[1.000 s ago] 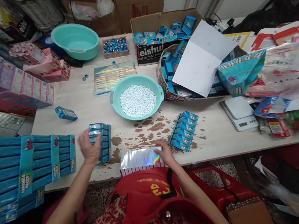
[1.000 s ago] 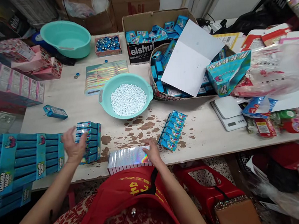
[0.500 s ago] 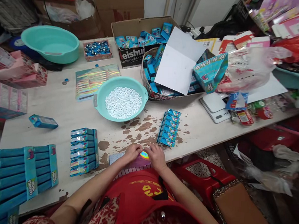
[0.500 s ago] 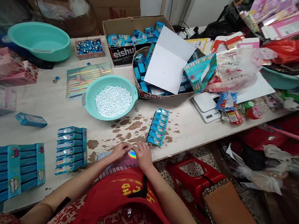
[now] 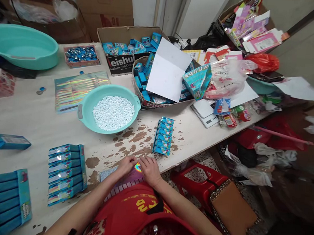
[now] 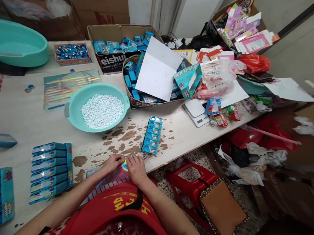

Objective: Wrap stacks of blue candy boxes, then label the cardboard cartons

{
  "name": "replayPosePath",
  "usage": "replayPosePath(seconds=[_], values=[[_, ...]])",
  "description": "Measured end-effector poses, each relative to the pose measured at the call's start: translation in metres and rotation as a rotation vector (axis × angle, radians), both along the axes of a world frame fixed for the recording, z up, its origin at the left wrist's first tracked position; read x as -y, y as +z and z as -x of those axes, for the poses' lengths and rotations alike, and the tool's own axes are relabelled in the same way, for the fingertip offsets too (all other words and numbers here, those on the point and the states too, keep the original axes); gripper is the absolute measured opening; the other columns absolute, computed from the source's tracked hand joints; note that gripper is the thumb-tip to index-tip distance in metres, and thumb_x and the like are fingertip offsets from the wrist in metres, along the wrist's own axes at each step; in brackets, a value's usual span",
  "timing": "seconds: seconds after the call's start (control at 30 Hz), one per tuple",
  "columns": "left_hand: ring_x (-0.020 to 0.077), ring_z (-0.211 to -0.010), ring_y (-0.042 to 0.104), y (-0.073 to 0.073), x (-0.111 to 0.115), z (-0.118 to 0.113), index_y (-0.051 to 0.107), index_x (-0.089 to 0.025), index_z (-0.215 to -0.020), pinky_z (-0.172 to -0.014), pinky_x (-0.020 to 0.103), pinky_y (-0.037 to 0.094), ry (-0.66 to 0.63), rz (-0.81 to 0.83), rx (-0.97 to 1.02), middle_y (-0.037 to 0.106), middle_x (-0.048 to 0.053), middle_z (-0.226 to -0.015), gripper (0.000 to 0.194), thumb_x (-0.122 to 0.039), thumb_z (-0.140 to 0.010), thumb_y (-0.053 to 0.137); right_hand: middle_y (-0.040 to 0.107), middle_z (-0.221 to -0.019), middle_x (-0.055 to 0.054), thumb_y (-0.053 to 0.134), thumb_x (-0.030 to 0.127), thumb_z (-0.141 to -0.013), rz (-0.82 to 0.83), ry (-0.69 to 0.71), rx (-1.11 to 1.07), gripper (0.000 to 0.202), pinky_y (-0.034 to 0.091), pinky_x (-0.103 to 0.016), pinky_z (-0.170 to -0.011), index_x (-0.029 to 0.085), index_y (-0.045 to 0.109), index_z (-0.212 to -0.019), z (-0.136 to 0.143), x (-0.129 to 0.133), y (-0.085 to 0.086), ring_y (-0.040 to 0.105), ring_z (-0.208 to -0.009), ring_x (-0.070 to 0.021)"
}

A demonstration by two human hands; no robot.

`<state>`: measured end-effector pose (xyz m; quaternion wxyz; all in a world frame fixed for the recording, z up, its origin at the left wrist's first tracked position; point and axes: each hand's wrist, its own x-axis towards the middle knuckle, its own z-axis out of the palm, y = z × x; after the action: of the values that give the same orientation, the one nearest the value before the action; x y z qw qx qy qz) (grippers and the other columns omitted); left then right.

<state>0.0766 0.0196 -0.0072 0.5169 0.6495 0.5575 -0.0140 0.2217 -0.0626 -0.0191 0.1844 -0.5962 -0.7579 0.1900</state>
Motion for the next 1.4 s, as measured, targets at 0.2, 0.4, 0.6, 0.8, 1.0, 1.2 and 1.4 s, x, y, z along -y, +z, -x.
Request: replayPosePath(seconds=[0.2, 0.4, 0.6, 0.8, 1.0, 1.2, 1.4], values=[[0.0137, -0.06, 0.048, 0.001, -0.002, -0.002, 0.057, -0.016, -0.064, -0.057, 0.023, 0.03, -0.007, 0.0, -0.065, 0.054, -0.001, -0.057, 0.018, -0.028, -0.073, 0.047, 0.067, -0.099, -0.008, 0.054, 0.02, -0.088, -0.05, -0.024, 0.078, 0.01, 0.039, -0.036, -0.078, 0.019, 0.064, -0.091, -0.002, -0.005, 0.004, 0.054, -0.094, -0.0232], [0.0201, -0.078, 0.056, 0.007, -0.005, -0.002, 0.064, -0.017, -0.073, -0.072, 0.028, 0.037, 0.008, -0.087, -0.195, 0.062, 0.005, -0.071, 0.018, -0.024, -0.078, 0.048, 0.062, -0.075, -0.005, 0.051, 0.022, -0.09, -0.004, -0.104, -0.045, 0.017, 0.037, -0.033, -0.066, 0.021, 0.06, -0.076, -0.022, -0.003, 0.046, 0.052, -0.074, -0.0211], [0.0228, -0.114, 0.049, 0.041, -0.001, -0.029, 0.053, -0.022, -0.121, -0.09, 0.033, 0.041, 0.08, -0.069, 0.391, 0.054, 0.01, -0.125, 0.049, -0.038, -0.076, 0.059, 0.062, -0.075, -0.003, 0.051, 0.035, -0.087, 0.13, -0.471, -0.559, 0.018, 0.044, -0.031, -0.068, 0.023, 0.057, -0.076, -0.052, 0.0, 0.091, 0.057, -0.072, -0.0196], [0.0098, -0.053, 0.049, 0.047, -0.008, -0.07, 0.053, -0.015, -0.07, -0.054, 0.023, 0.041, 0.05, 0.323, 0.493, 0.052, -0.002, -0.056, 0.021, -0.036, -0.072, 0.055, 0.063, -0.069, -0.002, 0.059, 0.045, -0.077, 0.239, -0.829, -0.861, 0.024, 0.046, -0.032, -0.065, 0.021, 0.058, -0.075, -0.054, -0.005, 0.069, 0.058, -0.067, -0.0201], [0.0108, -0.05, 0.048, 0.045, -0.033, -0.085, 0.044, -0.019, -0.096, -0.051, 0.022, 0.037, -0.134, 0.17, 0.374, 0.051, -0.006, -0.057, 0.021, -0.025, -0.076, 0.044, 0.057, -0.083, -0.007, 0.059, 0.043, -0.074, 0.11, -1.014, -0.69, 0.025, 0.045, -0.04, -0.075, 0.019, 0.064, -0.076, -0.06, -0.01, 0.038, 0.055, -0.077, -0.0236], [0.0125, -0.054, 0.047, 0.041, -0.042, -0.098, 0.043, -0.018, -0.093, -0.055, 0.024, 0.036, -0.275, -0.014, 0.245, 0.052, -0.004, -0.059, 0.016, -0.016, -0.079, 0.035, 0.049, -0.091, -0.01, 0.061, 0.037, -0.07, -0.007, -1.117, -0.616, 0.019, 0.04, -0.044, -0.086, 0.018, 0.064, -0.069, -0.06, -0.02, 0.019, 0.048, -0.095, -0.0284], [0.0143, -0.057, 0.054, 0.023, -0.043, -0.097, 0.046, -0.018, -0.101, -0.059, 0.025, 0.042, -0.181, -0.053, 0.035, 0.058, -0.003, -0.063, 0.023, -0.015, -0.079, 0.041, 0.05, -0.094, -0.007, 0.068, 0.037, -0.059, 0.014, -1.297, -0.809, 0.032, 0.046, -0.037, -0.078, 0.018, 0.053, -0.081, -0.059, -0.021, 0.0, 0.054, -0.086, -0.0227]])
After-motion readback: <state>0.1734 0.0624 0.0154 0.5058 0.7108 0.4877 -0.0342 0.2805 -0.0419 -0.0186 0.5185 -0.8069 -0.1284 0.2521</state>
